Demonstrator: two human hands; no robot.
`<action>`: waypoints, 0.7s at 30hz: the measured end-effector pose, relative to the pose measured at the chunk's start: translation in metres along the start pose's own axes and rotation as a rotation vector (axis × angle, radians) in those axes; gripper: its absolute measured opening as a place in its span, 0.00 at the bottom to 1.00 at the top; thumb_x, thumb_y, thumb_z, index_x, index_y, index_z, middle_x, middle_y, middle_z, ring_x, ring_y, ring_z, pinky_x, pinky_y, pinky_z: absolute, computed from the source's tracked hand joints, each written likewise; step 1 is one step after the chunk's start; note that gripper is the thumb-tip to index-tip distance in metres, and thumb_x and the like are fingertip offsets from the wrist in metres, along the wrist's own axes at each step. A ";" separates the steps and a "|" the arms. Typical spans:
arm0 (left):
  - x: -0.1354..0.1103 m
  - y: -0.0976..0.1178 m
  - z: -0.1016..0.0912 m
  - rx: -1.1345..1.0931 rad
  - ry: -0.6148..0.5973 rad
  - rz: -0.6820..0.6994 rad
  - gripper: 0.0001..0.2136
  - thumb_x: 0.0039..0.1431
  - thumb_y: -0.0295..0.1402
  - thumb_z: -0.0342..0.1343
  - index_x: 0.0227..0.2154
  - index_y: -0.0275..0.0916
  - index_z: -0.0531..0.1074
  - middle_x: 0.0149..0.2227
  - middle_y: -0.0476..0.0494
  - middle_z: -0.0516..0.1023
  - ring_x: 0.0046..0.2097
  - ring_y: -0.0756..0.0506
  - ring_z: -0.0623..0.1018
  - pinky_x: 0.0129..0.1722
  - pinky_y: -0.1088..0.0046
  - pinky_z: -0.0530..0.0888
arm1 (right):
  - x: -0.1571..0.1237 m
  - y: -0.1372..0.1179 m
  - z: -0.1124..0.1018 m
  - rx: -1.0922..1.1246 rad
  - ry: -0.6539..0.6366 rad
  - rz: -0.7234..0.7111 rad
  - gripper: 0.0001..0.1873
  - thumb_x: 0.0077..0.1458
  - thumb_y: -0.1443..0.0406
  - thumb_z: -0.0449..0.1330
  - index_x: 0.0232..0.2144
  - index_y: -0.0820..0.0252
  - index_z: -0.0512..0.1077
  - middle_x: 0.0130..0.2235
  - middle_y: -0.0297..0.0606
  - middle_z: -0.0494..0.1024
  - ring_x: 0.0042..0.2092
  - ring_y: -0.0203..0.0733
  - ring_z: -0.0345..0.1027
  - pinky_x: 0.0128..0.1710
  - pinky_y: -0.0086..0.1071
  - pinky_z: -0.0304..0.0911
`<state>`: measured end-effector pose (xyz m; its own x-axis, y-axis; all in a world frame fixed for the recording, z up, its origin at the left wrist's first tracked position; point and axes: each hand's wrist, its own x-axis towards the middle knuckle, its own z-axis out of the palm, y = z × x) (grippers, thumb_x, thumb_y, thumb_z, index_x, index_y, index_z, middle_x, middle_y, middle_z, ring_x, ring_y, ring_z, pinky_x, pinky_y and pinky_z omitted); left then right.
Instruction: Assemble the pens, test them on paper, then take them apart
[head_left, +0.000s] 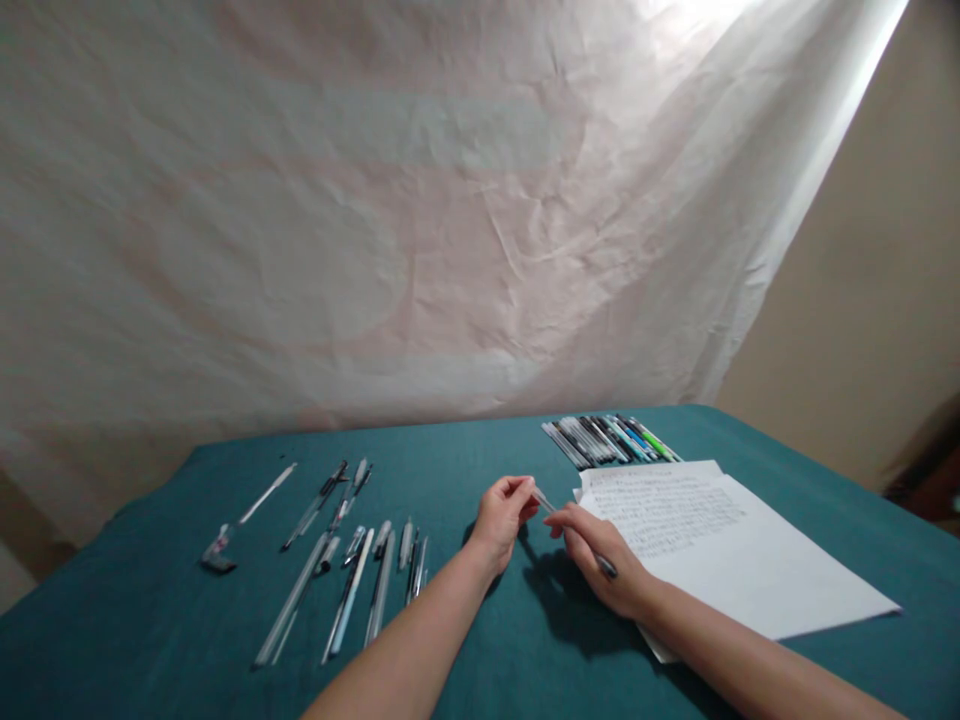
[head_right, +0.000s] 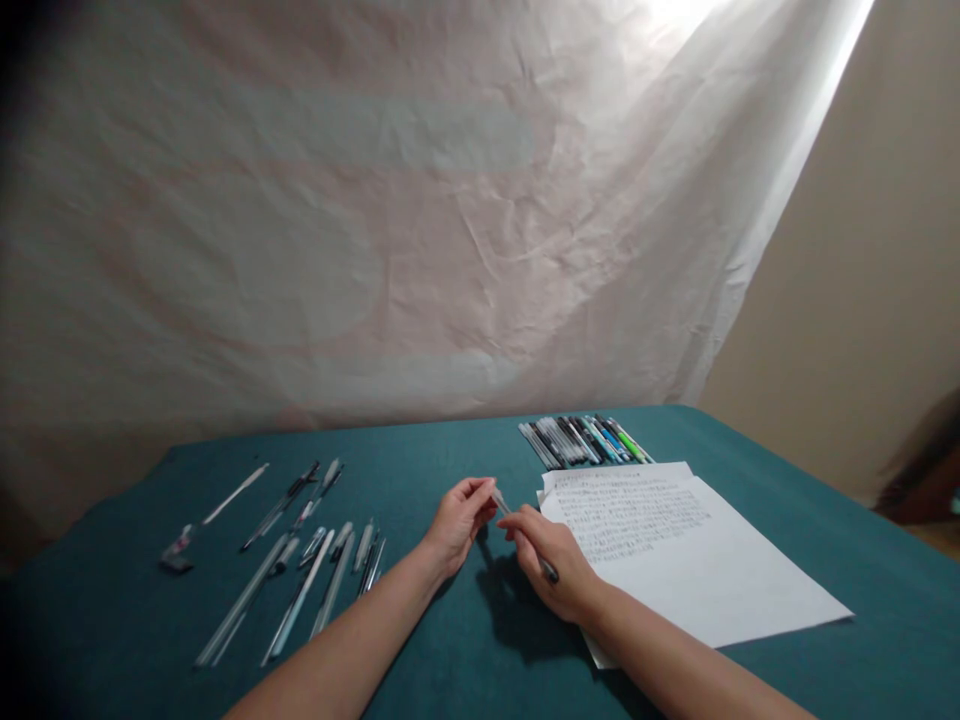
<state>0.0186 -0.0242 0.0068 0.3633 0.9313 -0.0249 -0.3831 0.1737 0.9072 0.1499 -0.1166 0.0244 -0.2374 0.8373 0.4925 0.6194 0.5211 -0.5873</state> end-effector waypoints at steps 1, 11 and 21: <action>-0.001 0.000 0.000 0.010 0.000 0.008 0.15 0.42 0.40 0.58 0.29 0.33 0.70 0.26 0.47 0.72 0.27 0.54 0.71 0.31 0.77 0.68 | 0.000 0.000 0.000 -0.003 -0.005 -0.009 0.12 0.55 0.70 0.43 0.40 0.57 0.62 0.33 0.35 0.66 0.33 0.33 0.63 0.34 0.28 0.57; -0.004 0.000 0.004 -0.042 -0.035 0.017 0.14 0.44 0.39 0.57 0.31 0.34 0.68 0.26 0.48 0.71 0.27 0.54 0.70 0.30 0.78 0.68 | -0.002 0.003 0.003 -0.026 -0.031 -0.050 0.14 0.54 0.71 0.43 0.41 0.57 0.62 0.32 0.35 0.63 0.32 0.33 0.61 0.32 0.28 0.56; -0.005 -0.004 0.009 -0.069 -0.028 -0.010 0.20 0.45 0.36 0.58 0.40 0.36 0.61 0.28 0.44 0.73 0.29 0.50 0.74 0.32 0.73 0.70 | 0.008 -0.005 0.001 -0.042 -0.013 -0.007 0.13 0.55 0.68 0.43 0.41 0.56 0.63 0.34 0.35 0.66 0.34 0.33 0.62 0.35 0.28 0.58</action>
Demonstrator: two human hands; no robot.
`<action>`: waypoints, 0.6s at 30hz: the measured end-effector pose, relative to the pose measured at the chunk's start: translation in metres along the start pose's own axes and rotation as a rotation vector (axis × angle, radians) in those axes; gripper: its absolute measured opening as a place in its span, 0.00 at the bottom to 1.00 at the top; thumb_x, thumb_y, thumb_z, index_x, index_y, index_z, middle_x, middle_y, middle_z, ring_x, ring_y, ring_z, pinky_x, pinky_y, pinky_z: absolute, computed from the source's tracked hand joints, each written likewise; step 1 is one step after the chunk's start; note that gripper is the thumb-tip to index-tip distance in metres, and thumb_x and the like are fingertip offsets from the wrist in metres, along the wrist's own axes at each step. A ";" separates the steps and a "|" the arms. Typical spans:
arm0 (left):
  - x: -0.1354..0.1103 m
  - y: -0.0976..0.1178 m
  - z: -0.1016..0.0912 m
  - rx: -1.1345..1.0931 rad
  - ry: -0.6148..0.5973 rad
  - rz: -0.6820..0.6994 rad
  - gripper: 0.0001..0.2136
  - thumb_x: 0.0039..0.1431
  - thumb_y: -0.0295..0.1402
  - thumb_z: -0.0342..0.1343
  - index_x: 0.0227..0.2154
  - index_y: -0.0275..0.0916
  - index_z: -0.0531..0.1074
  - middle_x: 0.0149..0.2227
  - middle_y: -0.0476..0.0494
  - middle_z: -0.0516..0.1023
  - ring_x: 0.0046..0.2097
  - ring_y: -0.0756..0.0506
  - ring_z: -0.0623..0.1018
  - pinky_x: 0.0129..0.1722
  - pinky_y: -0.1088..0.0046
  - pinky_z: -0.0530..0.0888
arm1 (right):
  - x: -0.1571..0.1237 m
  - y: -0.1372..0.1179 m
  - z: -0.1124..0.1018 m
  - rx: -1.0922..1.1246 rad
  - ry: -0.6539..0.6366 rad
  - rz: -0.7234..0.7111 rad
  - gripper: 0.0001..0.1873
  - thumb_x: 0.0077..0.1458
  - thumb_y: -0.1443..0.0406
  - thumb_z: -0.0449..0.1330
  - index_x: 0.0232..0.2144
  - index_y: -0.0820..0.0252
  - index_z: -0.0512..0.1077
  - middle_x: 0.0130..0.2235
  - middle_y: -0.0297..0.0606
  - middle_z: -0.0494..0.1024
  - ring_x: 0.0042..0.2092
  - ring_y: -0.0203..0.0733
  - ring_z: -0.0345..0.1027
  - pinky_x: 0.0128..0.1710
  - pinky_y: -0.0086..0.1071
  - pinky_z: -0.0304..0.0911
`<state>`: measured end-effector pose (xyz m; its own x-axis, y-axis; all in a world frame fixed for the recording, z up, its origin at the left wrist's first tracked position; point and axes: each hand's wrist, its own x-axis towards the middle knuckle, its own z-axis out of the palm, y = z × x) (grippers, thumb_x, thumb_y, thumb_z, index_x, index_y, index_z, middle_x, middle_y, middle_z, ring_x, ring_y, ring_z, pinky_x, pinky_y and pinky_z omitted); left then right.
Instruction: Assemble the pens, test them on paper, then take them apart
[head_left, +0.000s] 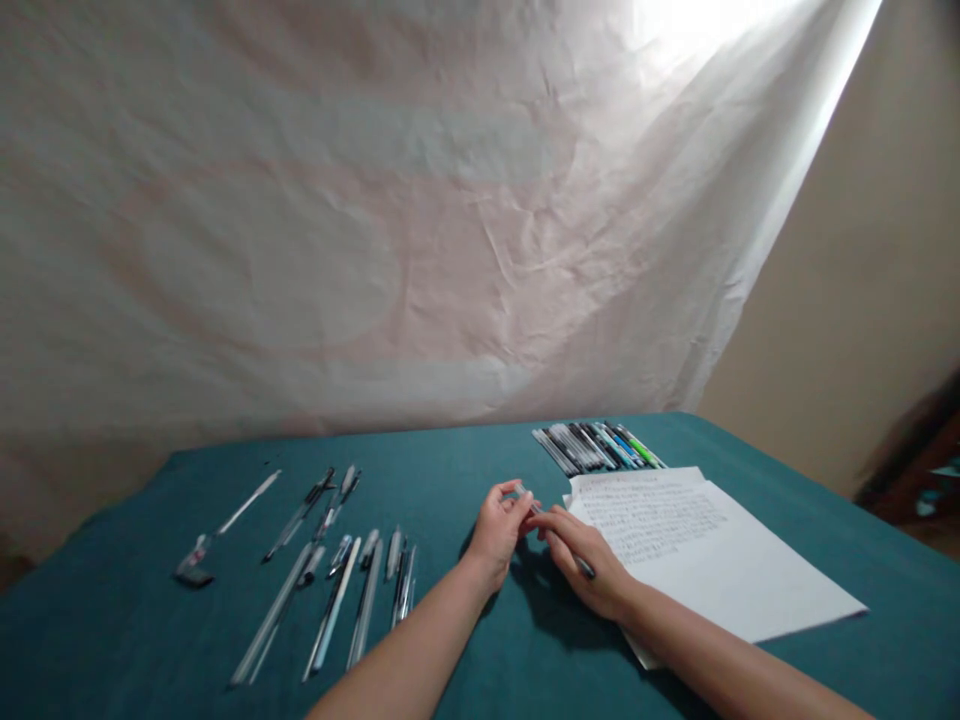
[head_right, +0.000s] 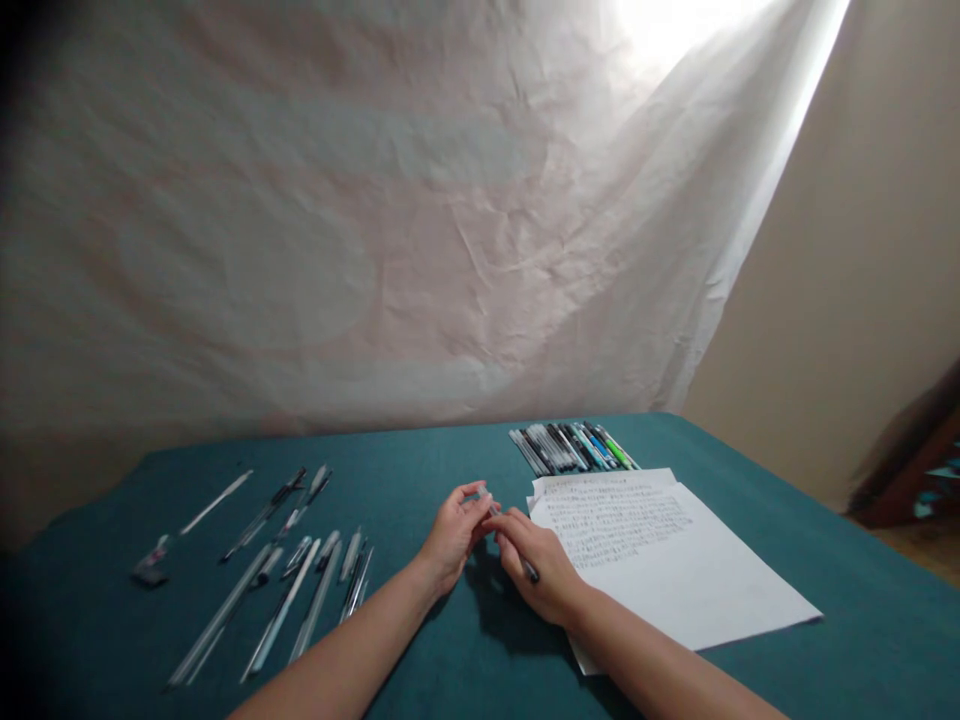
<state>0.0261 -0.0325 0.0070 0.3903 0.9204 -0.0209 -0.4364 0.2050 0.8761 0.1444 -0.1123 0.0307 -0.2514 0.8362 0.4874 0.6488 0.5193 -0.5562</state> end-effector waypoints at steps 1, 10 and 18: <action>0.001 -0.001 0.000 -0.003 0.016 0.012 0.20 0.45 0.36 0.58 0.40 0.35 0.61 0.28 0.44 0.73 0.29 0.51 0.74 0.32 0.73 0.70 | 0.000 -0.001 0.000 -0.004 0.006 0.004 0.13 0.55 0.68 0.44 0.41 0.56 0.63 0.34 0.36 0.67 0.35 0.34 0.62 0.36 0.28 0.58; 0.016 -0.006 -0.017 0.028 0.390 0.222 0.18 0.48 0.35 0.55 0.41 0.38 0.58 0.30 0.45 0.72 0.29 0.53 0.74 0.30 0.78 0.70 | 0.000 0.020 -0.003 -0.255 0.152 0.170 0.11 0.52 0.65 0.48 0.38 0.58 0.65 0.29 0.35 0.70 0.27 0.33 0.62 0.28 0.26 0.58; 0.013 -0.003 -0.016 0.109 0.419 0.297 0.18 0.48 0.37 0.55 0.41 0.38 0.59 0.30 0.45 0.72 0.31 0.51 0.74 0.31 0.76 0.70 | 0.013 -0.001 -0.016 -0.705 -0.015 0.066 0.12 0.54 0.65 0.47 0.29 0.57 0.71 0.29 0.38 0.69 0.32 0.38 0.63 0.31 0.28 0.55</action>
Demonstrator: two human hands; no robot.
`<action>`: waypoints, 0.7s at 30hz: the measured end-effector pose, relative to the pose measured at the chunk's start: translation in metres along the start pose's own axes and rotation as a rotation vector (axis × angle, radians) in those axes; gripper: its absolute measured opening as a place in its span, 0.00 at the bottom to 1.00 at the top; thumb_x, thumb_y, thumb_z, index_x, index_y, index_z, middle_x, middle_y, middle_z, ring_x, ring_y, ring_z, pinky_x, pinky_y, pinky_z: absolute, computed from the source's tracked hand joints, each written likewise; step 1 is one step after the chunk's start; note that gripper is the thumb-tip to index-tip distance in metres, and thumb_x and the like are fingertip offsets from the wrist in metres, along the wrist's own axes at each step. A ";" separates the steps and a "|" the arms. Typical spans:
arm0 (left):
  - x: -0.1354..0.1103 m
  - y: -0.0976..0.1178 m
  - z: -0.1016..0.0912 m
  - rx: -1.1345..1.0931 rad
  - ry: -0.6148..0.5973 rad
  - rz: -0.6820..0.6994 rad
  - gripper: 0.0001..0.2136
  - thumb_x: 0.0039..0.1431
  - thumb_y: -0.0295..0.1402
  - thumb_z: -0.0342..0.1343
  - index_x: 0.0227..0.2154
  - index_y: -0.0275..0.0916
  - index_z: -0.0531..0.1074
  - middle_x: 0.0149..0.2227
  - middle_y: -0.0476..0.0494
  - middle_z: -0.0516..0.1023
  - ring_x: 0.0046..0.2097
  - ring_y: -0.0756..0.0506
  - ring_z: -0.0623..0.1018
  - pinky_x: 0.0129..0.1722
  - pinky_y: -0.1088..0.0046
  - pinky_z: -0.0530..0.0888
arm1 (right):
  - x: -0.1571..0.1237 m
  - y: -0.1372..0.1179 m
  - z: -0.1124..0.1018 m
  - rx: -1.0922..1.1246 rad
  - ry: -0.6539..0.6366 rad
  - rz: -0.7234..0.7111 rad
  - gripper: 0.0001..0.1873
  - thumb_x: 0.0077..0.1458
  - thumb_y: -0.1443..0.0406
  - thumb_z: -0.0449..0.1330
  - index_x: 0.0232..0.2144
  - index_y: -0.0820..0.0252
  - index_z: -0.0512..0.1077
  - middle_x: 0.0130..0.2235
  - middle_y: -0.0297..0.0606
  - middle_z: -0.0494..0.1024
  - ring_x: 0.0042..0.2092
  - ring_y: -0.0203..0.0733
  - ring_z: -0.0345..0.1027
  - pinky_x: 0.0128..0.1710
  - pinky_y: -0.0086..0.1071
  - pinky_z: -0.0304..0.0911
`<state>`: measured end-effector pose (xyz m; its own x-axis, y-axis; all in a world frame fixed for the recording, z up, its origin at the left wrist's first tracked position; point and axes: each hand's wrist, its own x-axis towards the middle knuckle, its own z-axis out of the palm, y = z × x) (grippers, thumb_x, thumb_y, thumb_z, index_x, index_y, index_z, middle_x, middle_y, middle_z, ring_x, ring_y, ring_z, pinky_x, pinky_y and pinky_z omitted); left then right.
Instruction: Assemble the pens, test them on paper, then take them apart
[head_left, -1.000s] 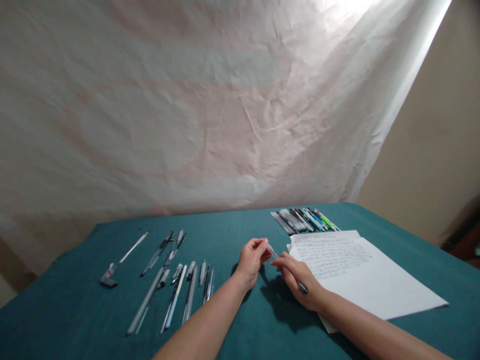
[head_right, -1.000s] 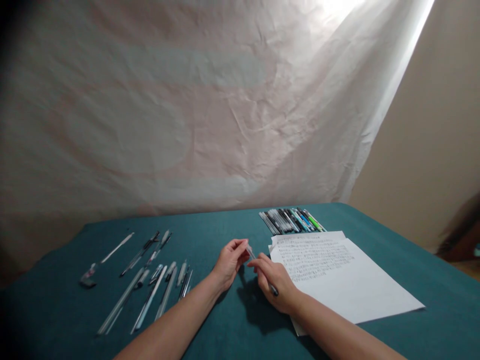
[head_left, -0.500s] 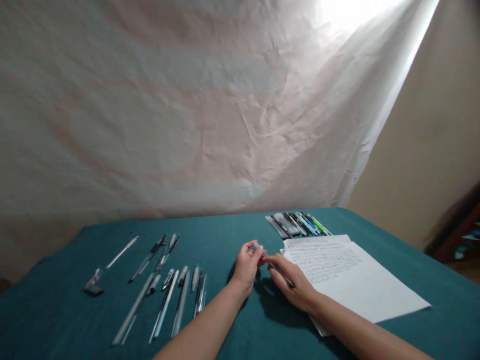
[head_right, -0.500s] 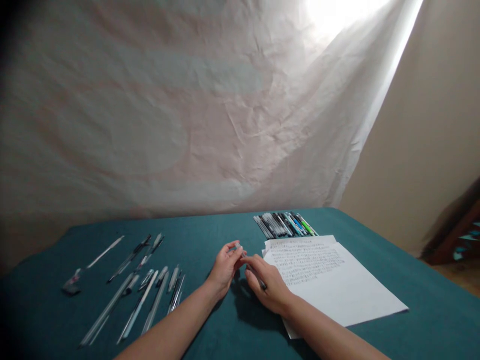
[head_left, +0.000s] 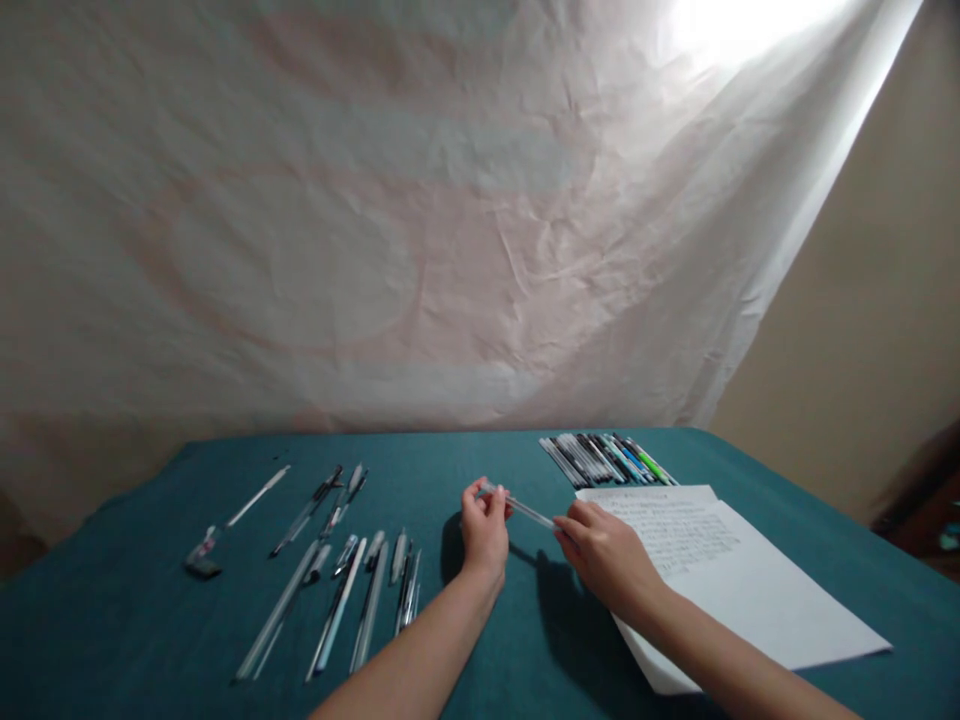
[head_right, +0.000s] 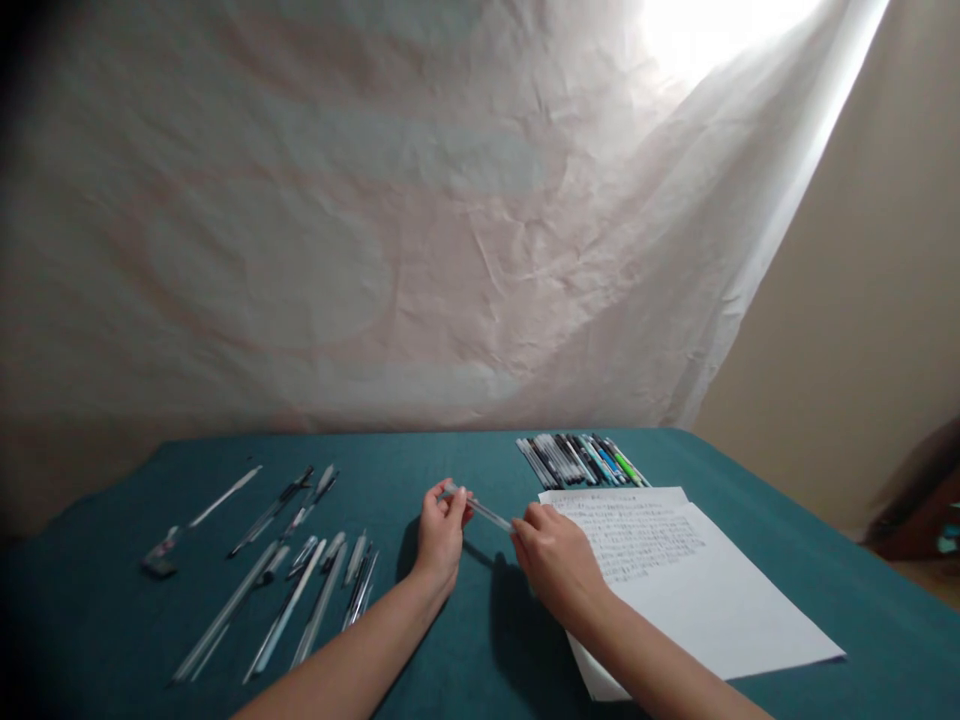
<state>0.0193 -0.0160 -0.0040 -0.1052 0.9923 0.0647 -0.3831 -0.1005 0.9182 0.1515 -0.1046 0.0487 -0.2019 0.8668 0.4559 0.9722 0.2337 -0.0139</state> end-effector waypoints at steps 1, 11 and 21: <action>0.000 0.001 0.000 -0.007 -0.002 -0.002 0.19 0.48 0.37 0.55 0.42 0.38 0.59 0.31 0.45 0.72 0.32 0.51 0.74 0.32 0.76 0.70 | 0.001 -0.002 0.000 -0.020 -0.028 -0.003 0.13 0.53 0.65 0.48 0.27 0.57 0.71 0.28 0.38 0.69 0.32 0.38 0.62 0.30 0.28 0.55; 0.000 0.000 0.001 -0.075 -0.028 -0.072 0.25 0.52 0.36 0.51 0.50 0.37 0.49 0.39 0.37 0.70 0.35 0.49 0.74 0.35 0.73 0.71 | 0.060 0.036 0.025 -0.177 -0.211 0.326 0.16 0.53 0.63 0.46 0.27 0.62 0.73 0.32 0.45 0.72 0.34 0.42 0.67 0.28 0.29 0.53; -0.004 0.005 -0.001 0.005 -0.081 -0.079 0.18 0.52 0.35 0.51 0.45 0.36 0.55 0.36 0.39 0.71 0.33 0.51 0.74 0.32 0.75 0.69 | 0.078 0.054 0.058 -0.240 -0.307 0.520 0.12 0.48 0.72 0.48 0.30 0.67 0.72 0.33 0.50 0.73 0.35 0.48 0.68 0.29 0.31 0.57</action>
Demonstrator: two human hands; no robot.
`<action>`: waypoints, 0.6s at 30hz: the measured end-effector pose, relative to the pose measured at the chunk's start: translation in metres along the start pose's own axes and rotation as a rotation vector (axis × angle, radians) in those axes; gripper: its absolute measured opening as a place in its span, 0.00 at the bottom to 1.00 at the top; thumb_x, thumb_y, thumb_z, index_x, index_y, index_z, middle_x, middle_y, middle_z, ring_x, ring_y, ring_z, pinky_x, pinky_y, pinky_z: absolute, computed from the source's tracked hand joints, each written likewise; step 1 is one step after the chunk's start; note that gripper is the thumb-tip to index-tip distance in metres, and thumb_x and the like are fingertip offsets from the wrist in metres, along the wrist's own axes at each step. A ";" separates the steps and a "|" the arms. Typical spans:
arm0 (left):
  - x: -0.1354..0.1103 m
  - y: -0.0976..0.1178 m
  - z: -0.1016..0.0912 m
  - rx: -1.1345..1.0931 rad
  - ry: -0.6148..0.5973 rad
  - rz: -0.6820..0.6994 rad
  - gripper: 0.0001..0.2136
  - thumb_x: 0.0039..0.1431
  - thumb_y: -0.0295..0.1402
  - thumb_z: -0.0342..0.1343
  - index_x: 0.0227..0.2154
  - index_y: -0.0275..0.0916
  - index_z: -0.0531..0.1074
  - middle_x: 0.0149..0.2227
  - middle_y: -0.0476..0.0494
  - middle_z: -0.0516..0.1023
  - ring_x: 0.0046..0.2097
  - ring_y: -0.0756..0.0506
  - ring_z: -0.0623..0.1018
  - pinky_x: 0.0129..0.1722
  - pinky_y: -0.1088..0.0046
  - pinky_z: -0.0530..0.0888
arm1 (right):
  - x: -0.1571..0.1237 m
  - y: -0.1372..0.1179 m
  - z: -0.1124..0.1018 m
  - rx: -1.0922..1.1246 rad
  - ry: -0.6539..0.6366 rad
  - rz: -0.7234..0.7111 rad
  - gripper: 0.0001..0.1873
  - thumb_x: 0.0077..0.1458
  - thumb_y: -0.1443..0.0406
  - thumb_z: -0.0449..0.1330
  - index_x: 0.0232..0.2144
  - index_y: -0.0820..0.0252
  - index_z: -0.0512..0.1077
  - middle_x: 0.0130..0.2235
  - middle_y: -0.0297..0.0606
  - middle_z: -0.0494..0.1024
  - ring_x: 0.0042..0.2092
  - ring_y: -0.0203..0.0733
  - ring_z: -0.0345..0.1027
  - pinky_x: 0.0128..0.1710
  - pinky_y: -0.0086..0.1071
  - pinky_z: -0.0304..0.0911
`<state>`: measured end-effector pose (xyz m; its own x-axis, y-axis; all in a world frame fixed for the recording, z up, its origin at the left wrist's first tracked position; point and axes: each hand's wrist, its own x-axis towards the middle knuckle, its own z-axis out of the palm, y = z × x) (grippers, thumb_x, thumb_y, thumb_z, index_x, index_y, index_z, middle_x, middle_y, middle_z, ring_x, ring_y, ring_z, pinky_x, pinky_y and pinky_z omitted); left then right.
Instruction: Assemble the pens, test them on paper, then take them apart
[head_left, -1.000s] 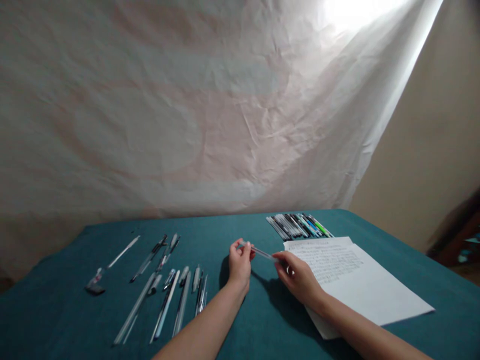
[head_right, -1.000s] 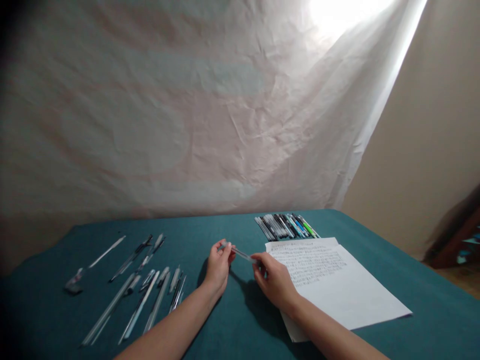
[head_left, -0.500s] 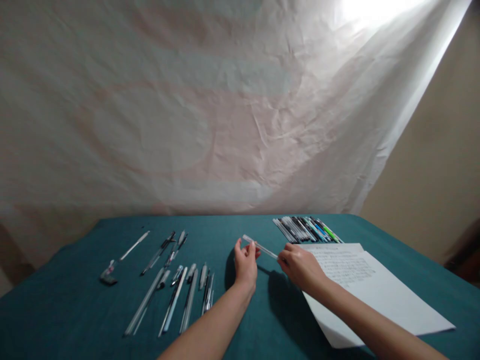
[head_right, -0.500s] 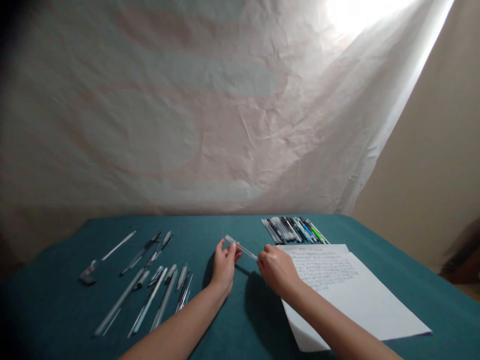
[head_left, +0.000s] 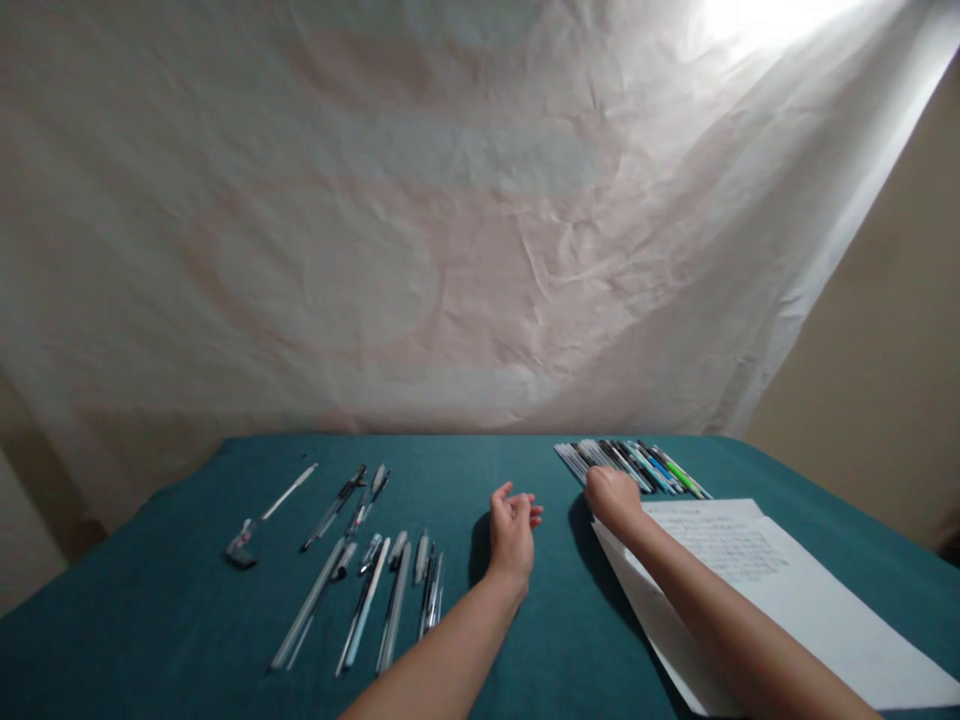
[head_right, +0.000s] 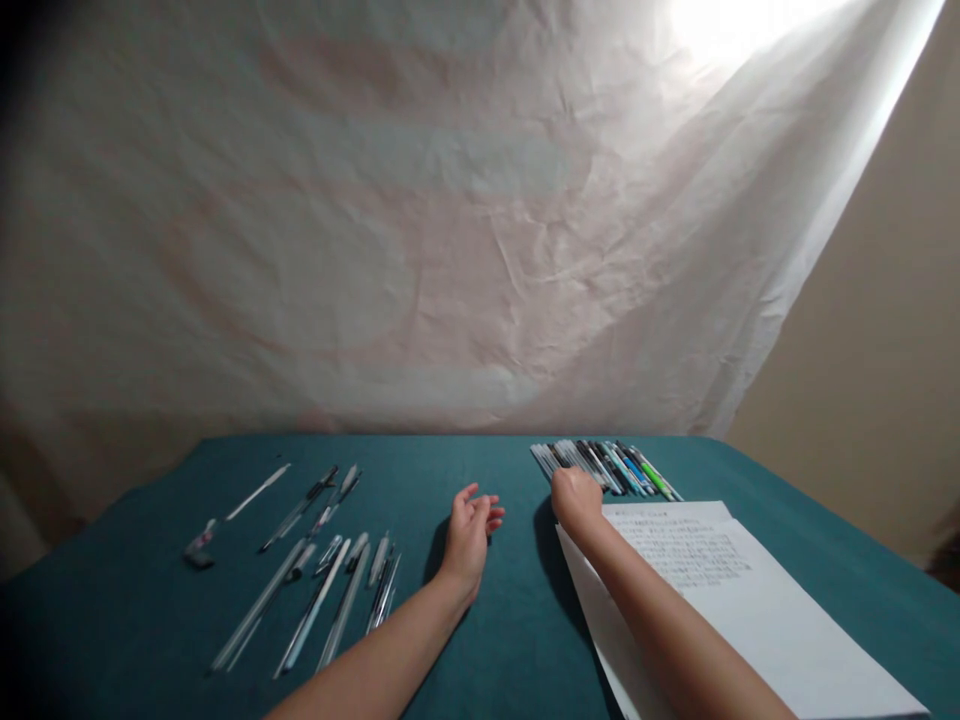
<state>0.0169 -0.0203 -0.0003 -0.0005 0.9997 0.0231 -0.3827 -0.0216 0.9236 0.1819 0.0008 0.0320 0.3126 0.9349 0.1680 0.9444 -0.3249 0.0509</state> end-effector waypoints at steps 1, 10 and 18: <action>0.000 0.000 0.000 0.008 -0.001 -0.003 0.17 0.52 0.34 0.50 0.44 0.36 0.56 0.36 0.39 0.71 0.32 0.51 0.74 0.32 0.75 0.69 | -0.001 0.000 0.000 0.000 0.001 0.003 0.12 0.49 0.72 0.48 0.31 0.66 0.72 0.33 0.50 0.73 0.35 0.48 0.68 0.29 0.32 0.57; 0.001 -0.005 0.000 0.016 0.007 -0.011 0.12 0.52 0.31 0.49 0.40 0.36 0.58 0.33 0.42 0.70 0.30 0.52 0.73 0.29 0.77 0.68 | -0.038 -0.022 -0.021 0.135 0.199 -0.233 0.11 0.52 0.63 0.47 0.34 0.61 0.66 0.35 0.44 0.69 0.37 0.44 0.65 0.31 0.31 0.54; 0.008 0.001 -0.005 0.020 0.065 -0.046 0.13 0.50 0.28 0.50 0.40 0.35 0.58 0.33 0.40 0.71 0.31 0.52 0.73 0.30 0.76 0.69 | -0.083 -0.051 -0.004 0.393 0.129 -0.485 0.09 0.53 0.65 0.45 0.27 0.59 0.64 0.30 0.36 0.68 0.29 0.36 0.64 0.27 0.26 0.52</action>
<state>0.0117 -0.0127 -0.0011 -0.0434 0.9981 -0.0438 -0.3653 0.0250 0.9306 0.1076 -0.0604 0.0193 -0.1514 0.9301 0.3345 0.9503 0.2302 -0.2098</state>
